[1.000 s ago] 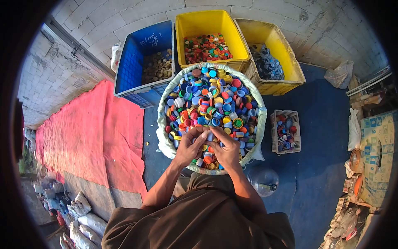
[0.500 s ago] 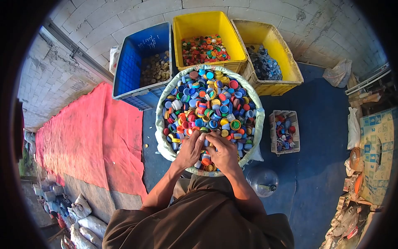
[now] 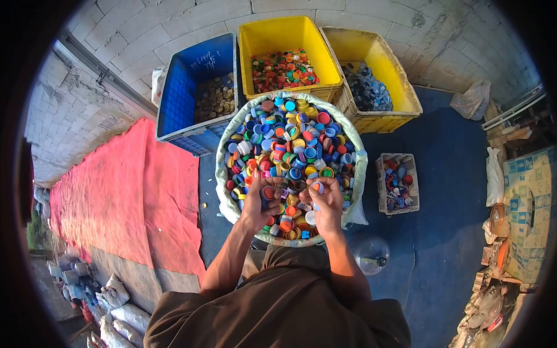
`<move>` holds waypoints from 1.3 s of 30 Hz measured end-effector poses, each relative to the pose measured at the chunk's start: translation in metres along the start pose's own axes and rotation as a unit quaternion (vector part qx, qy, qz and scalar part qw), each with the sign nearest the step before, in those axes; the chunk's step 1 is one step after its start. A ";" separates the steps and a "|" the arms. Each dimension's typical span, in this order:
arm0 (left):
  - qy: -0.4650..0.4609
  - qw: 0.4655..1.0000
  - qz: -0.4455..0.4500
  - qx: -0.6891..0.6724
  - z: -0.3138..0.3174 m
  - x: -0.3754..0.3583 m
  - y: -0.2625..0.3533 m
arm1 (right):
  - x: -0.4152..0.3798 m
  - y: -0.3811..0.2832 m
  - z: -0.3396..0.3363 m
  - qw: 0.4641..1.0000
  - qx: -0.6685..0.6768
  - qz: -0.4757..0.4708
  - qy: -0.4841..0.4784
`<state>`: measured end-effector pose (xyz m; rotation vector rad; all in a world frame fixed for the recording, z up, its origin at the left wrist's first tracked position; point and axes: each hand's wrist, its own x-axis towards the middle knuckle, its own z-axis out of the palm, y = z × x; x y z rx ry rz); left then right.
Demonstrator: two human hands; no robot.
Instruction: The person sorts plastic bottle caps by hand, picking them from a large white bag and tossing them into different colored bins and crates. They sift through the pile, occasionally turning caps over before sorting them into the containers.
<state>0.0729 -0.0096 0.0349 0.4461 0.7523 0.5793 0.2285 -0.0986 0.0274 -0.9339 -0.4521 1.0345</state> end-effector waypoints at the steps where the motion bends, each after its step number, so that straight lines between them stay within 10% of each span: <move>1: -0.027 0.999 -0.005 -0.027 -0.005 0.000 0.003 | 0.001 -0.004 -0.003 0.999 0.047 0.025 -0.008; 8: -0.139 0.982 0.048 -0.122 -0.004 -0.016 0.005 | -0.011 -0.010 0.011 0.971 0.151 0.176 -0.064; 16: -0.151 0.976 0.069 -0.141 -0.008 -0.020 0.004 | -0.012 -0.014 0.034 0.891 -0.408 -0.108 -0.169; 24: -0.114 0.990 0.070 -0.053 -0.009 -0.026 0.003 | -0.016 -0.013 0.035 0.986 -0.050 0.068 -0.142; 30: -0.121 0.990 0.072 -0.014 -0.014 -0.026 -0.005 | -0.011 -0.024 0.050 0.856 -0.457 -0.161 -0.180; 39: -0.051 0.991 0.112 0.050 -0.008 -0.025 -0.017 | -0.016 -0.016 0.051 0.790 -0.552 -0.221 -0.150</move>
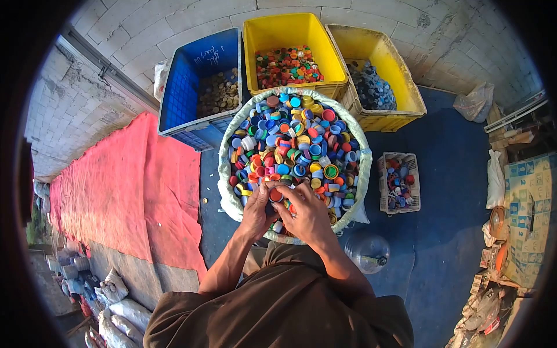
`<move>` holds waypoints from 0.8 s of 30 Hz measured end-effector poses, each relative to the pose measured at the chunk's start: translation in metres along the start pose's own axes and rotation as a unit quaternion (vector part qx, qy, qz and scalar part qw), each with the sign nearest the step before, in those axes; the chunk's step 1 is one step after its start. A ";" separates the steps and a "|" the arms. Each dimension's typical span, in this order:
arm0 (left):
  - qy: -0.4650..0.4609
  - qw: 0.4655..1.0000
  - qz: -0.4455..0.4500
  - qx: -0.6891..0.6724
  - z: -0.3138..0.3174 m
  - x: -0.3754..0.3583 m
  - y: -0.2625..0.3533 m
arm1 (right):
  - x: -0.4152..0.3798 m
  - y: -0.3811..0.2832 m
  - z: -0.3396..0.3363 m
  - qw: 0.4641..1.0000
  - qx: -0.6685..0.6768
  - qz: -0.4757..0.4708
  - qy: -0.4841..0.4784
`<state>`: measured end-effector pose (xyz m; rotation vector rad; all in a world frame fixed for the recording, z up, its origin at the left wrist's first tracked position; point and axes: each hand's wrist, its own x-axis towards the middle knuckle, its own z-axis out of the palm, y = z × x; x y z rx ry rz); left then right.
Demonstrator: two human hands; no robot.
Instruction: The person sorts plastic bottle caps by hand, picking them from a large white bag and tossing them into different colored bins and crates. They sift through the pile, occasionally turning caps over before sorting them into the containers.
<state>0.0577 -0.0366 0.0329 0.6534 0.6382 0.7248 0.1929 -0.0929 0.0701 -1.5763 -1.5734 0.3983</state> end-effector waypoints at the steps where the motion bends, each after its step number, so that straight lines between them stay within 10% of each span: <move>1: -0.009 1.000 0.009 0.014 -0.002 0.001 -0.001 | 0.000 0.000 0.001 1.000 -0.013 -0.001 0.000; 24: 0.010 0.994 0.054 0.096 -0.008 0.004 0.002 | 0.002 0.013 0.013 0.996 0.074 -0.003 0.045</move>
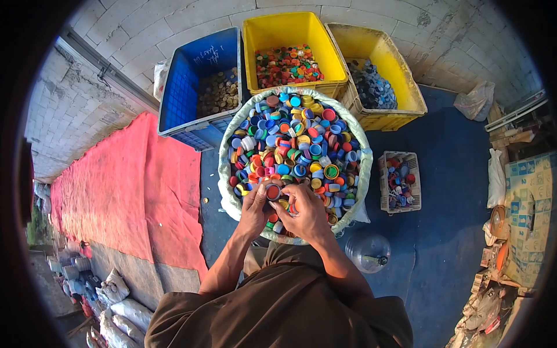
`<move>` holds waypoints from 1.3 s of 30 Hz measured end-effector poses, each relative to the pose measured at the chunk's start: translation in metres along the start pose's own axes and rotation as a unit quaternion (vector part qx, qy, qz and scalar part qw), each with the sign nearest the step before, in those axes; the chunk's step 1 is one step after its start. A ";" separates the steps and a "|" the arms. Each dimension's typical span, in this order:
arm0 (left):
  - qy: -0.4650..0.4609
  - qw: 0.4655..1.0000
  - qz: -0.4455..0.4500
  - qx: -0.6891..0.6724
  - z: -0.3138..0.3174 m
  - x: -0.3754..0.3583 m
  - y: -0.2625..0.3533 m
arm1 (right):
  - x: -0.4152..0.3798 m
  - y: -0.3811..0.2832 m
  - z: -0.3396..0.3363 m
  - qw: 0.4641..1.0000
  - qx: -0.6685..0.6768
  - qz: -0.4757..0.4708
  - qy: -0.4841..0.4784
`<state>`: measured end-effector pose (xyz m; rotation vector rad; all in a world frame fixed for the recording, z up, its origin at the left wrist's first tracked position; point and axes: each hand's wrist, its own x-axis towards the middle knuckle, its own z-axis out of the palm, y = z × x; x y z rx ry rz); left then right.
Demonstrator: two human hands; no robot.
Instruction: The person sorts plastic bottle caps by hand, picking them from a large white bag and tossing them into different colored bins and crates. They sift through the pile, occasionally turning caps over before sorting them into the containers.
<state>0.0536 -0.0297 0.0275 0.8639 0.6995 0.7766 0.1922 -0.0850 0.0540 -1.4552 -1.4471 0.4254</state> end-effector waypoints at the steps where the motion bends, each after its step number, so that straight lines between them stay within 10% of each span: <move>1: 0.002 1.000 -0.002 -0.015 0.006 -0.002 0.003 | 0.001 0.000 -0.002 1.000 -0.004 -0.006 -0.003; 39: 0.023 0.997 -0.067 -0.026 0.010 0.005 0.017 | 0.005 0.004 0.006 0.999 -0.044 -0.022 0.006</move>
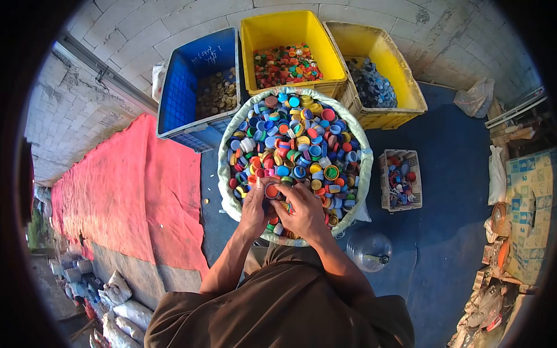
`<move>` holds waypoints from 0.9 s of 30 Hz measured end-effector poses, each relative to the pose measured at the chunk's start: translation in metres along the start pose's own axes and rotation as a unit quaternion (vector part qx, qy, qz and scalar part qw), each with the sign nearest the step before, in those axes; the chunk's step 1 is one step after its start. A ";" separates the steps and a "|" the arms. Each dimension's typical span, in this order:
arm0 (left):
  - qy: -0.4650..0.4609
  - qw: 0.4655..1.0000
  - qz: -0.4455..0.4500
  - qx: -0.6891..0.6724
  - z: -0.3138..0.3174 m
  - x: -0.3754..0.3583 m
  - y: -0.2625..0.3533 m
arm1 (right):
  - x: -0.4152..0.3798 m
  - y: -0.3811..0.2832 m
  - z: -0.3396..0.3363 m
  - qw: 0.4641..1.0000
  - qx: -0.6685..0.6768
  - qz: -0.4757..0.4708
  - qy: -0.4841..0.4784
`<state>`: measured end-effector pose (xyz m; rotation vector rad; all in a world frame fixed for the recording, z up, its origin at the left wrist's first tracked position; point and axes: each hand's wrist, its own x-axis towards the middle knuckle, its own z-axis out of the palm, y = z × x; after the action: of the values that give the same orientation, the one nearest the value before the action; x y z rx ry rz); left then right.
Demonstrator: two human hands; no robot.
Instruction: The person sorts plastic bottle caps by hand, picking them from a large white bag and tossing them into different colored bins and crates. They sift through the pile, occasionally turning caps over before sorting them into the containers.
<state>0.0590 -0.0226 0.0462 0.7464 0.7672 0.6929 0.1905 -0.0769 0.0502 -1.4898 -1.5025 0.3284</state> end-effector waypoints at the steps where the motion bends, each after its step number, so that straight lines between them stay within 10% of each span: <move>1: 0.002 1.000 -0.006 0.004 0.000 0.000 -0.002 | 0.000 0.000 0.000 1.000 -0.002 0.008 -0.005; 27: 0.104 0.971 -0.005 0.214 -0.003 0.018 0.010 | -0.004 0.013 0.001 0.998 0.054 -0.013 0.008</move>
<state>0.0632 -0.0024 0.0463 1.0697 1.1321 0.6074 0.1975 -0.0772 0.0381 -1.3836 -1.4672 0.3759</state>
